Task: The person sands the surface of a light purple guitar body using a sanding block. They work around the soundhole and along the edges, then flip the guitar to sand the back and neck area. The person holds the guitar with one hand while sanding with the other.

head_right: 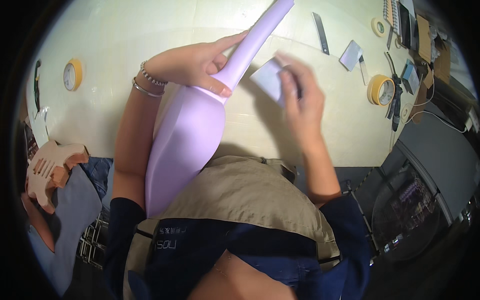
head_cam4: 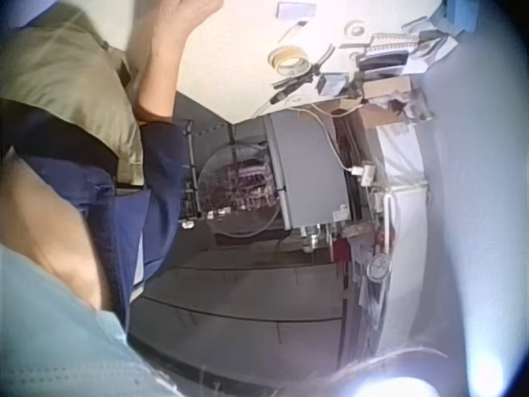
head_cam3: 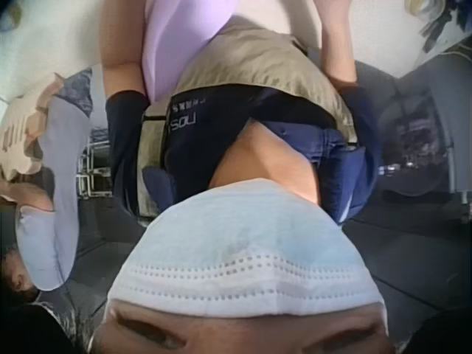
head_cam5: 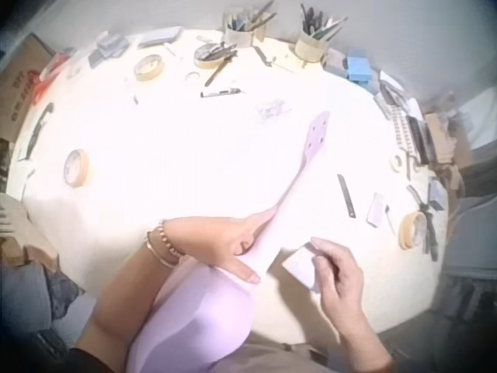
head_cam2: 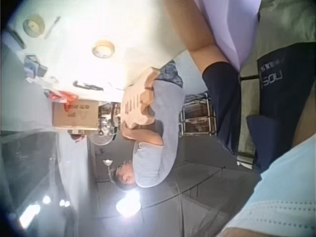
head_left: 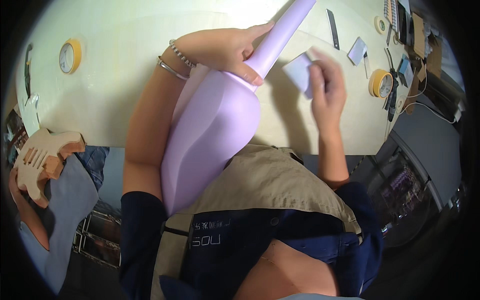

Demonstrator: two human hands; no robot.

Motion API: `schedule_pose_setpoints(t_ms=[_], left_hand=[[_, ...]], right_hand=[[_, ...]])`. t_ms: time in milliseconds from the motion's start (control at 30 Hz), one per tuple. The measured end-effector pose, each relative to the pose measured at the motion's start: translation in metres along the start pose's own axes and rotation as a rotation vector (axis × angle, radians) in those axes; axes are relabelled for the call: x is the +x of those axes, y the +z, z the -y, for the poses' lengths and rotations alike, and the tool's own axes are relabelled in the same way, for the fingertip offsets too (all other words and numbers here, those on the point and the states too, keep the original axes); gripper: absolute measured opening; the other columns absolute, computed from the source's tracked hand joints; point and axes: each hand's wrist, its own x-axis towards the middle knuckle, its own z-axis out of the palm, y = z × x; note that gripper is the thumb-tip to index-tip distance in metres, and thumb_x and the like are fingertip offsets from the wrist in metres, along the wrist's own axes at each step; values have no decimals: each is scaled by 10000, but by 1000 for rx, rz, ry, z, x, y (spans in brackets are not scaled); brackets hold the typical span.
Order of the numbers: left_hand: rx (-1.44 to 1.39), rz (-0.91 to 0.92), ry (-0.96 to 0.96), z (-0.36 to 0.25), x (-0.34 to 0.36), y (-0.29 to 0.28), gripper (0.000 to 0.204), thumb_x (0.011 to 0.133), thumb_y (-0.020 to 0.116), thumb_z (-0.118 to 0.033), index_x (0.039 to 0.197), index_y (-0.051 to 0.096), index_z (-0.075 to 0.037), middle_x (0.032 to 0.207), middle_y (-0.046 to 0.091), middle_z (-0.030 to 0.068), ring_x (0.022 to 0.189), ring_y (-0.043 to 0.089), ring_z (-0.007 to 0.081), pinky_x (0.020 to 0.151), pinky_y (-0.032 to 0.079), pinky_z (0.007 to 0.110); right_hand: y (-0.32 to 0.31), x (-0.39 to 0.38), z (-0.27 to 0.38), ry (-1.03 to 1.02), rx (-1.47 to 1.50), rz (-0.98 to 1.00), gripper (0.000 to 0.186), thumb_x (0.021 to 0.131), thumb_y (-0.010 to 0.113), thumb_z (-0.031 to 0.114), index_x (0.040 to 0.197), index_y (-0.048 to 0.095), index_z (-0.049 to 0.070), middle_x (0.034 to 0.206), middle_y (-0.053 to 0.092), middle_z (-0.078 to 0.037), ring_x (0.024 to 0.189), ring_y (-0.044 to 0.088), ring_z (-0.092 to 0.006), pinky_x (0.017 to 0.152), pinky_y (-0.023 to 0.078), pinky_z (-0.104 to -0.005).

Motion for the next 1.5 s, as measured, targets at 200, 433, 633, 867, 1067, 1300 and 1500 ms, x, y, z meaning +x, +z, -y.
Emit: schedule_pose_setpoints(t_ms=[200, 433, 633, 867, 1067, 1300, 1500], left_hand=[[-64, -15, -7, 12, 4, 2, 1039, 819, 764, -173, 1581, 60, -121, 1086, 661, 224, 842, 694, 222, 720, 554, 313], [118, -39, 83, -9, 3, -1, 1245, 644, 846, -130, 1586, 32, -160, 1153, 633, 222, 761, 668, 197, 709, 529, 316], [197, -78, 36, -17, 1, 1, 1241, 617, 843, -108, 1588, 74, -186, 1129, 618, 197, 722, 647, 192, 688, 519, 317], [195, -114, 32, -18, 1, 2, 1167, 658, 827, -115, 1584, 121, -183, 1088, 615, 177, 706, 639, 190, 674, 525, 320], [111, -104, 158, -8, 0, 3, 1219, 611, 851, -85, 1583, 126, -203, 1131, 602, 184, 699, 640, 196, 663, 532, 310], [301, -146, 140, -15, 2, 4, 1244, 569, 864, -82, 1581, 151, -205, 1147, 599, 195, 703, 641, 213, 687, 545, 318], [297, -155, 159, -11, 0, 2, 1164, 633, 832, -83, 1579, 164, -204, 1156, 600, 189, 776, 673, 204, 678, 549, 290]], right_hand=[[10, -26, 2, -97, 74, 98, 245, 937, 573, 5, 1155, 674, 51, 1017, 607, -70, 851, 574, -143, 742, 464, -244], [11, -26, -3, 153, 326, -68, 444, 831, 763, 68, 1237, 594, 5, 1117, 550, -80, 1054, 569, -168, 905, 469, -288], [9, -29, -6, 178, 348, -60, 425, 824, 768, 45, 1220, 615, 25, 1147, 536, -83, 1059, 573, -167, 919, 477, -305], [4, -40, -5, 103, 327, -28, 331, 844, 741, 24, 1166, 669, 50, 1139, 522, -75, 1030, 572, -152, 883, 485, -278], [5, -44, -7, 106, 352, -59, 327, 847, 743, 32, 1165, 671, 57, 1139, 518, -75, 1015, 571, -147, 866, 490, -272], [8, -47, -3, 128, 346, -43, 297, 849, 744, 39, 1139, 686, 63, 1125, 514, -70, 1010, 561, -141, 838, 484, -259], [11, -56, 3, 37, 260, 10, 290, 817, 758, 37, 1101, 722, 86, 1088, 527, -81, 950, 552, -164, 802, 473, -265]])
